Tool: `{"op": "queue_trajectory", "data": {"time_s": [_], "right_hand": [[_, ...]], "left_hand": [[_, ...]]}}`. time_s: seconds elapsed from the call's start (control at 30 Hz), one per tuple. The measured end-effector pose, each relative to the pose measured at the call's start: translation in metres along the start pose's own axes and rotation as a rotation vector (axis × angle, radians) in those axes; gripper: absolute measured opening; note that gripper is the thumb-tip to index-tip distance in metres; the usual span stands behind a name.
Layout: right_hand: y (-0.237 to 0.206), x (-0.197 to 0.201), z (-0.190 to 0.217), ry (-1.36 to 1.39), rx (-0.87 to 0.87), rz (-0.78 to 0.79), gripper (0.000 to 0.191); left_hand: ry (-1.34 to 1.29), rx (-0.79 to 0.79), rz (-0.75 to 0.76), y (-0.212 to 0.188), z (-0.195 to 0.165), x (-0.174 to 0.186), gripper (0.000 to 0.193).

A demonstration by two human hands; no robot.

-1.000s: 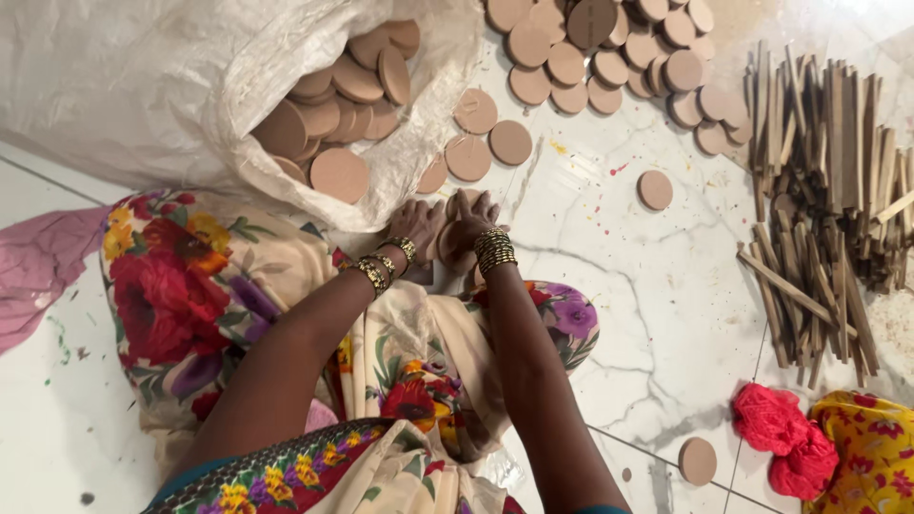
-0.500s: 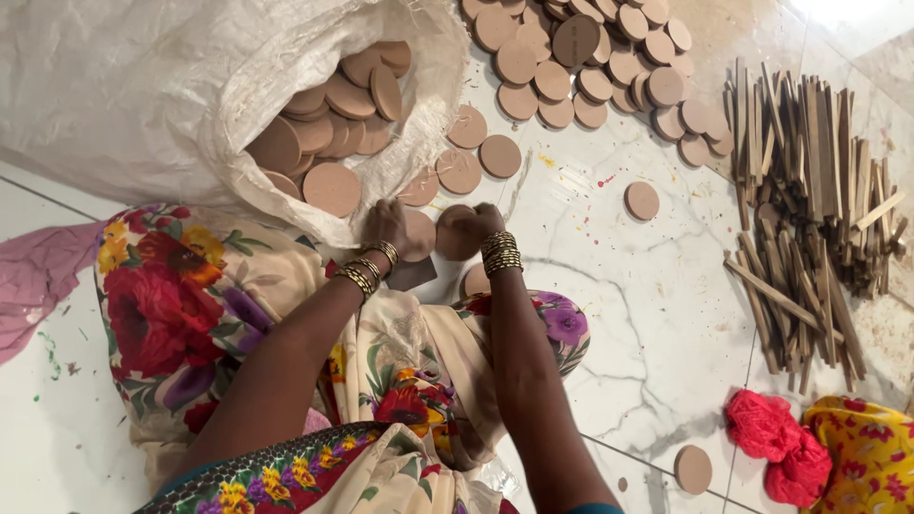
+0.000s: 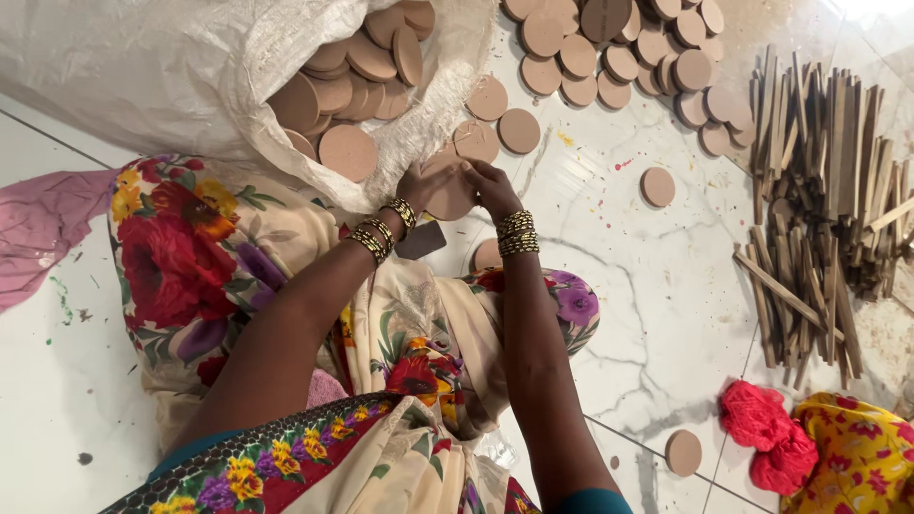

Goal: The person sits on the floor and takes round wooden discs out of a large sack, placing them one at a time onto the floor and spreading them into a loose layer alongside other already laid-out discs.

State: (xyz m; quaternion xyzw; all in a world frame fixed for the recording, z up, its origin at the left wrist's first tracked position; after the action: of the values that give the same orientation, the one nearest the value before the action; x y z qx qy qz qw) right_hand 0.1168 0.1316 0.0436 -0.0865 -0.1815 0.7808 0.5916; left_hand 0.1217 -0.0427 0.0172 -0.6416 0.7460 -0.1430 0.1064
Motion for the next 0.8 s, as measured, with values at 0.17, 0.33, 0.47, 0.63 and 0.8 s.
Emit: {"op": "queue_trajectory", "data": {"time_s": [0.17, 0.33, 0.47, 0.63, 0.8], "right_hand": [[-0.015, 0.030, -0.023, -0.751, -0.425, -0.112, 0.059], [-0.039, 0.030, -0.059, -1.042, -0.716, -0.082, 0.065], [-0.040, 0.017, -0.059, -1.026, -0.692, -0.145, 0.071], [-0.026, 0.011, -0.047, -0.930, -0.575, -0.184, 0.080], [0.000, 0.012, -0.032, -0.684, -0.120, -0.176, 0.043]], "left_hand": [[0.036, -0.025, -0.094, -0.005, 0.020, 0.003, 0.083], [0.062, 0.081, -0.098, -0.011, 0.031, 0.013, 0.082], [0.049, 0.069, -0.092, -0.014, 0.026, 0.023, 0.082], [-0.014, 0.022, -0.142, -0.013, 0.025, 0.032, 0.076], [0.000, -0.013, -0.198, -0.007, 0.031, 0.035, 0.078]]}}
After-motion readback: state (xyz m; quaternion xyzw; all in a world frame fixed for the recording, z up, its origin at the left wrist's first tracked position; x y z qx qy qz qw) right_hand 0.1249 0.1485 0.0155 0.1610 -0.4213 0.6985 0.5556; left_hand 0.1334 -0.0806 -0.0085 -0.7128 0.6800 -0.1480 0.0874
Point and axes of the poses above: each hand's wrist, its own y-axis towards the middle knuckle, its own x-axis out of the back of the hand, z = x × y, the point moved 4 cm from there along y, towards the middle knuckle, and after that the axes turned 6 degrees about z, right-handed, at the moved point
